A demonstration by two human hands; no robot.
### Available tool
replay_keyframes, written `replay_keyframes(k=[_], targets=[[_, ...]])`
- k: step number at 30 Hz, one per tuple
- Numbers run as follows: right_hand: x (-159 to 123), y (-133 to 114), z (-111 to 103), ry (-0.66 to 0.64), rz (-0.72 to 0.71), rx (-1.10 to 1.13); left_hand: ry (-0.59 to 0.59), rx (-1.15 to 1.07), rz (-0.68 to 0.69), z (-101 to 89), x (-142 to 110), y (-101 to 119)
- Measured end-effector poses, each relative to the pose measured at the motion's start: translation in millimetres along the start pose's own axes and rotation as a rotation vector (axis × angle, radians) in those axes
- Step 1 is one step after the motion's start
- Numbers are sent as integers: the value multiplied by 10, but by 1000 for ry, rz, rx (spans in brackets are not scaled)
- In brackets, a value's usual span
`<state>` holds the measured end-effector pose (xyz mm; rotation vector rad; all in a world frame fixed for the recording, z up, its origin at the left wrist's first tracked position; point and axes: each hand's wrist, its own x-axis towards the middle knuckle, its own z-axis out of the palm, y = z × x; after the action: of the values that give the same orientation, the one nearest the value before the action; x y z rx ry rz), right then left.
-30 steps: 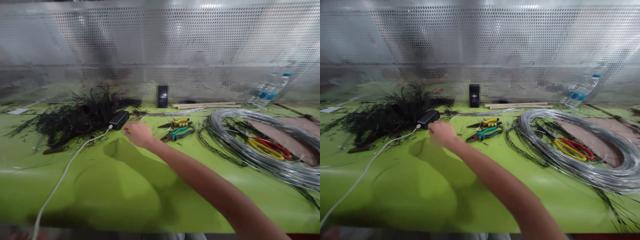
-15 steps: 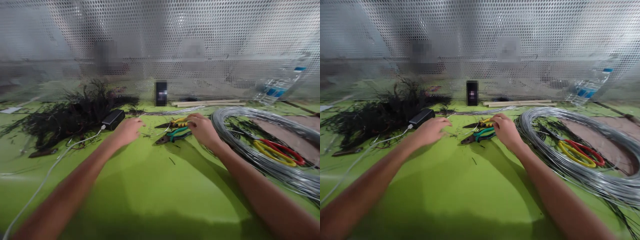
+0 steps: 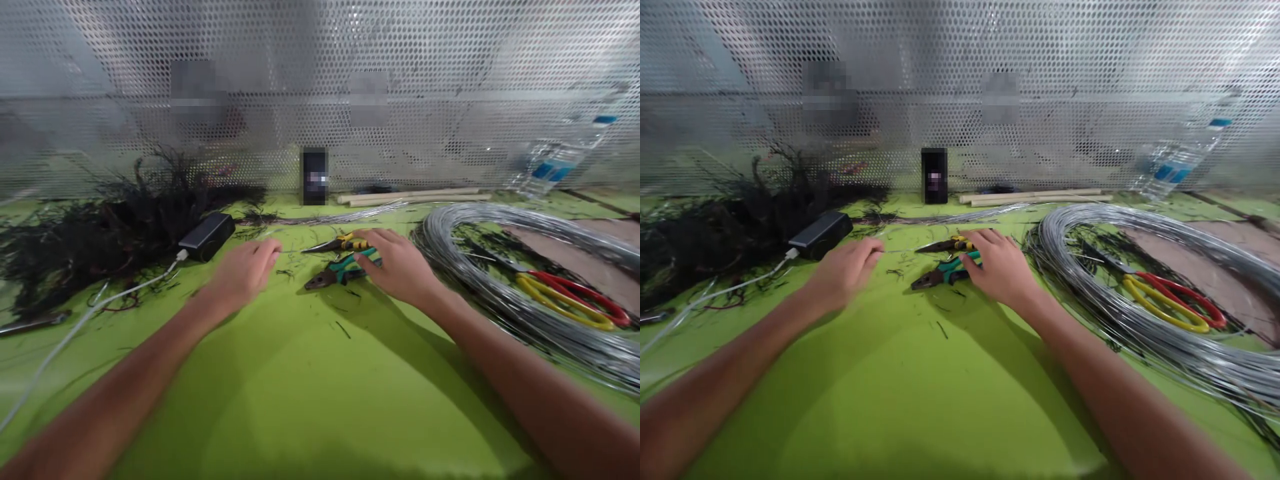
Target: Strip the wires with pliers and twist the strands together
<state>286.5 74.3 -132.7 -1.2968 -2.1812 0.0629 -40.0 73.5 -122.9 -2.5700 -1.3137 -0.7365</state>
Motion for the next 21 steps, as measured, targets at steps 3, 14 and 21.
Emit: replay_keyframes(k=[3, 14, 21], targets=[[-4, -89, -113, 42, -32, 121, 237, -14, -5, -139, -53, 192], [-133, -473, -389, 369, -211, 339, 570, -86, 93, -581, -171, 777], [-47, -190, -226, 97, -71, 452, 195, -387, 51, -633, -133, 746]])
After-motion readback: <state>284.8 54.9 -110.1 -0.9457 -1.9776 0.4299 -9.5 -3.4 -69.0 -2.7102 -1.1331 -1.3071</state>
